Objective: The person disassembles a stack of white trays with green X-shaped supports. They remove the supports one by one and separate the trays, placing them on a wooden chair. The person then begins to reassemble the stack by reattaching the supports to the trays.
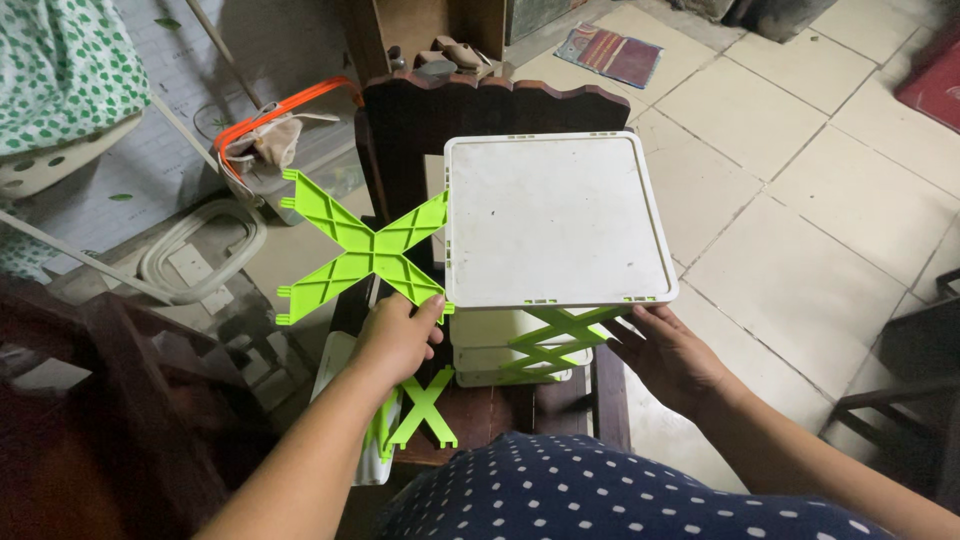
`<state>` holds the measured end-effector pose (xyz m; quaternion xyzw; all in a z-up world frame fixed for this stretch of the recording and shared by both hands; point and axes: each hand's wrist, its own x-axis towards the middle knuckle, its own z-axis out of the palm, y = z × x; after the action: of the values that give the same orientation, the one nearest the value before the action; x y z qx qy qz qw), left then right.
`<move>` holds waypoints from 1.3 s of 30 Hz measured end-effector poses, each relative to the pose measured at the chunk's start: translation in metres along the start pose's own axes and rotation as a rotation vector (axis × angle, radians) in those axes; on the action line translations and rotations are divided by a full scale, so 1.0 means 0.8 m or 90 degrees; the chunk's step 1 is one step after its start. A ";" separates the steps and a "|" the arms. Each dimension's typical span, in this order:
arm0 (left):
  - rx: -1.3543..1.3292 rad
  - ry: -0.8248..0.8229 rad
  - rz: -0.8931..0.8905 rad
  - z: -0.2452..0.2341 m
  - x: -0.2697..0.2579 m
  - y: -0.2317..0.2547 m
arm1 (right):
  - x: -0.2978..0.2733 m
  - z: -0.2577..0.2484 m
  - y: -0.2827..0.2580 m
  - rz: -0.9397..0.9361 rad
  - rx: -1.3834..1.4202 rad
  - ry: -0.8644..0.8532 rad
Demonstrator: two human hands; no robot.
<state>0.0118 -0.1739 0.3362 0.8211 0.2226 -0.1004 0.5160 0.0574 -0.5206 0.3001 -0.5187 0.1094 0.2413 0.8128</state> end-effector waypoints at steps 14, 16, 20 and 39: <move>-0.054 -0.004 0.032 0.010 -0.005 0.003 | 0.004 -0.001 -0.008 -0.001 -0.194 0.023; -0.069 -0.012 0.036 0.012 -0.005 0.005 | 0.004 -0.002 -0.008 -0.013 -0.172 0.012; -0.048 -0.008 0.037 0.012 -0.004 0.006 | 0.003 -0.006 -0.009 -0.007 -0.149 0.009; -0.048 -0.030 0.028 0.006 -0.004 0.006 | 0.007 -0.024 -0.025 -0.026 -0.041 0.072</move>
<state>0.0115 -0.1811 0.3390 0.8032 0.1958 -0.0998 0.5536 0.0736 -0.5432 0.3047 -0.5596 0.1366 0.1980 0.7931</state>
